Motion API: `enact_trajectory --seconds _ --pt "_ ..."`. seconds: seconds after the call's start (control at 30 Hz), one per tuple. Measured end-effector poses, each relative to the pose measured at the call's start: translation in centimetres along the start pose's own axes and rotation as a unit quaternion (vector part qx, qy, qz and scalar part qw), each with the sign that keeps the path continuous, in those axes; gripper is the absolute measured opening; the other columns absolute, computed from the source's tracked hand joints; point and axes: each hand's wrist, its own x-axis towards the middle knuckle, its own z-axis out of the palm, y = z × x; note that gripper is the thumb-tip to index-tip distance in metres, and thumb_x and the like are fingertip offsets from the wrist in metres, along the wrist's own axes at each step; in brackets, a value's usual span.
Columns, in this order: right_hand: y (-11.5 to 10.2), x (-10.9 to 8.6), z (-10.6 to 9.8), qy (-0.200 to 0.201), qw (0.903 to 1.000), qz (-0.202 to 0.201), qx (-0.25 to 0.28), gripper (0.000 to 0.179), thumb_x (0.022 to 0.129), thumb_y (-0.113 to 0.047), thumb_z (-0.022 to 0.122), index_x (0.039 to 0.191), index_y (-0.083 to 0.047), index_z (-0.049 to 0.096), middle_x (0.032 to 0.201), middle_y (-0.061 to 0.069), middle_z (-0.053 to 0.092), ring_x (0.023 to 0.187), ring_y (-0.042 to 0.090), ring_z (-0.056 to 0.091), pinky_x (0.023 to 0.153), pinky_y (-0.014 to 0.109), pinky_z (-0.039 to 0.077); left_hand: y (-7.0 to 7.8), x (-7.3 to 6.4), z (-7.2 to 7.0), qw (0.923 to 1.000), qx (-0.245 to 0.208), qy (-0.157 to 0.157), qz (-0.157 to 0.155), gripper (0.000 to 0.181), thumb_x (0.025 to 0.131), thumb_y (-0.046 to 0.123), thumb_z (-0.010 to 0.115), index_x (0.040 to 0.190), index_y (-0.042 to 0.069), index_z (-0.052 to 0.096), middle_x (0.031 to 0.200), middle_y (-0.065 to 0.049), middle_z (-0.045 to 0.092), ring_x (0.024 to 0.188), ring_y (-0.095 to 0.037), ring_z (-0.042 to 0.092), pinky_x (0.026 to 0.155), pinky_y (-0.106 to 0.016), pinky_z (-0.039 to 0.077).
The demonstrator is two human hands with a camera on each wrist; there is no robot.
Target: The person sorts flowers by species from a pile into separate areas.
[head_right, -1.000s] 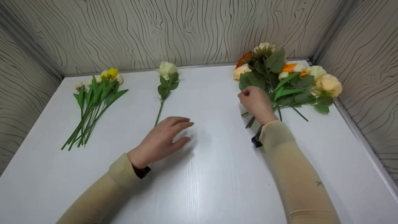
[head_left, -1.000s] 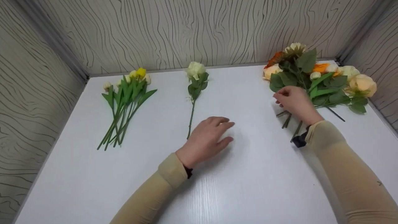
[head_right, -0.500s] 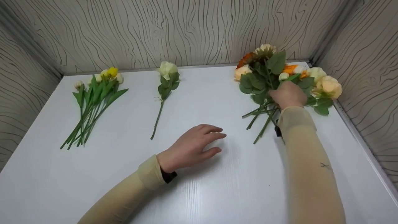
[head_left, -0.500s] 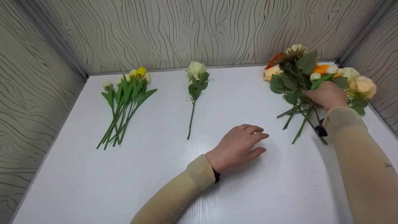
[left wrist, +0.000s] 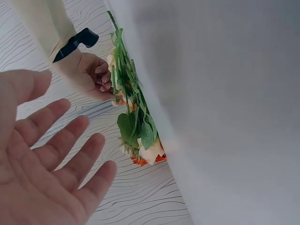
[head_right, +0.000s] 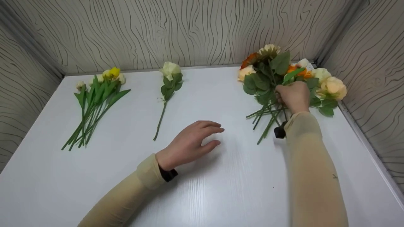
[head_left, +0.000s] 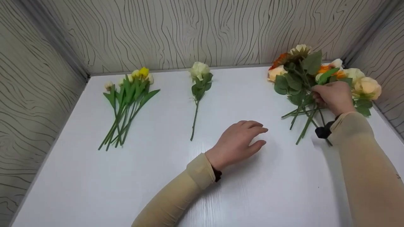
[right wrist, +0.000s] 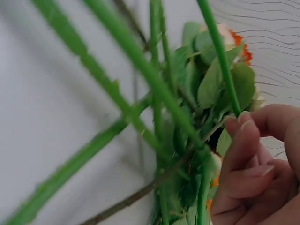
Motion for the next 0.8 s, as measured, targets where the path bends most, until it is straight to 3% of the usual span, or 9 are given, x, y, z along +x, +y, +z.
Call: enact_trajectory --seconds 0.1,0.17,0.3,0.4,0.5,0.63,0.8 --pt "-0.7 -0.7 1.1 0.012 0.9975 -0.021 0.067 0.025 0.097 -0.041 0.069 0.089 -0.02 0.08 0.078 -0.005 0.071 0.071 0.012 0.064 0.062 0.026 0.053 -0.3 -0.1 -0.7 0.9975 -0.054 0.017 -0.043 0.032 0.104 0.03 0.061 0.132 0.017 0.069 0.131 0.005 0.066 0.123 -0.011 0.059 0.102 -0.023 0.045" --pt "-1.3 -1.2 2.3 0.013 0.9926 -0.041 0.114 0.026 0.096 -0.042 0.071 0.095 -0.016 0.079 0.079 -0.004 0.07 0.07 0.012 0.063 0.06 0.024 0.052 -0.5 -0.1 -1.3 0.9911 -0.104 0.025 -0.079 0.031 0.105 0.03 0.06 0.131 0.016 0.07 0.129 0.006 0.067 0.119 -0.008 0.06 0.1 -0.022 0.046" --pt "-3.0 -3.0 5.6 -0.005 0.9747 -0.09 0.205 0.039 0.093 -0.04 0.076 0.105 -0.003 0.074 0.08 0.001 0.067 0.069 0.015 0.06 0.059 0.022 0.051 -1.1 -0.2 -2.5 0.964 -0.217 0.043 -0.147 0.031 0.106 0.03 0.059 0.131 0.015 0.07 0.127 0.005 0.067 0.11 -0.004 0.062 0.094 -0.021 0.048" --pt "-4.7 -4.6 8.5 -0.028 0.9585 -0.137 0.248 0.043 0.092 -0.036 0.078 0.109 0.003 0.071 0.082 0.006 0.066 0.07 0.018 0.058 0.06 0.022 0.051 -1.7 -0.3 -3.2 0.9425 -0.274 0.055 -0.183 0.033 0.105 0.032 0.06 0.133 0.015 0.07 0.128 0.006 0.067 0.105 -0.002 0.063 0.091 -0.021 0.05" --pt "-6.3 -6.0 10.9 -0.051 0.9431 -0.194 0.265 0.038 0.094 -0.032 0.076 0.108 0.004 0.072 0.082 0.009 0.065 0.069 0.02 0.058 0.058 0.022 0.05 -2.1 -0.3 -3.5 0.9272 -0.312 0.062 -0.198 0.035 0.105 0.033 0.06 0.134 0.016 0.069 0.124 0.009 0.069 0.103 0.0 0.064 0.09 -0.023 0.051" --pt "-7.9 -7.4 13.4 -0.063 0.9255 -0.254 0.274 0.032 0.095 -0.027 0.076 0.104 0.004 0.074 0.078 0.01 0.064 0.066 0.02 0.058 0.055 0.023 0.048 -2.7 -0.2 -3.8 0.9143 -0.345 0.078 -0.198 0.03 0.104 0.027 0.063 0.129 0.012 0.072 0.104 0.013 0.073 0.091 -0.003 0.067 0.083 -0.025 0.054" --pt "-8.3 -7.9 15.1 -0.067 0.9149 -0.276 0.287 0.031 0.095 -0.025 0.076 0.103 0.005 0.074 0.078 0.012 0.064 0.067 0.022 0.061 0.055 0.025 0.049 -3.2 -0.2 -4.2 0.9048 -0.362 0.095 -0.202 0.017 0.102 0.019 0.067 0.114 0.011 0.076 0.092 0.006 0.074 0.08 -0.008 0.067 0.074 -0.026 0.056"
